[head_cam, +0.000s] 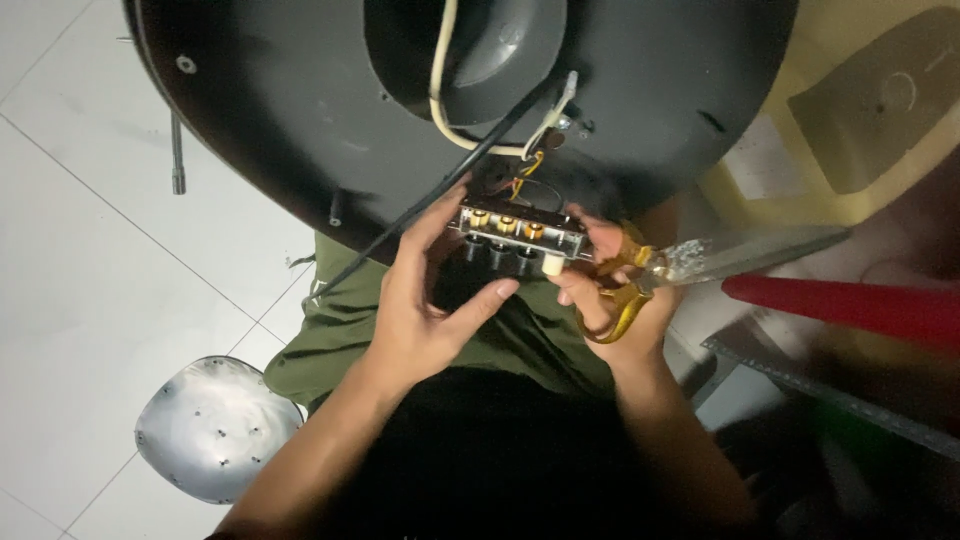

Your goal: Cutting and manipulating wires inside an appliance base using scissors during a repair task.

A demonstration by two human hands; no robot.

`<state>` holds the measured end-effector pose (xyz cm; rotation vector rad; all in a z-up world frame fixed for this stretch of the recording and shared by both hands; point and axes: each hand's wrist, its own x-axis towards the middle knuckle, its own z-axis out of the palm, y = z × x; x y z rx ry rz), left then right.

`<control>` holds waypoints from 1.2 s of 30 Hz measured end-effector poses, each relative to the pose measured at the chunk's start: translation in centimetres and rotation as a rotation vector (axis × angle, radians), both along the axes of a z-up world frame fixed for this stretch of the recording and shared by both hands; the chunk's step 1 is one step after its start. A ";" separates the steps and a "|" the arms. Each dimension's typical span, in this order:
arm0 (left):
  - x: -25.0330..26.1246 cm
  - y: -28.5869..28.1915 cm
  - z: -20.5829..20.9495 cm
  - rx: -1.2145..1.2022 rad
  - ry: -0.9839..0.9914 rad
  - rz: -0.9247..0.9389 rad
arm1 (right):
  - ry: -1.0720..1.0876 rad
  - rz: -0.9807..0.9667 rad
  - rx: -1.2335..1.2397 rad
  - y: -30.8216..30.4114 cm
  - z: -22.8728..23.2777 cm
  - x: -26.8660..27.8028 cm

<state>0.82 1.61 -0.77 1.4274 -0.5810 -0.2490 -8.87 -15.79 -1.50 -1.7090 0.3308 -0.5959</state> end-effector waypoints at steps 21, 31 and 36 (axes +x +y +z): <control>0.4 0.4 0.4 0.052 -0.093 0.019 | -0.036 0.140 0.276 -0.9 -2.6 -0.9; 0.4 0.5 0.4 0.074 -0.135 0.063 | 0.058 0.088 0.210 -0.3 -1.8 -0.5; 0.7 0.4 1.2 0.008 -0.179 0.061 | 0.073 0.041 0.165 -0.4 -1.8 -0.5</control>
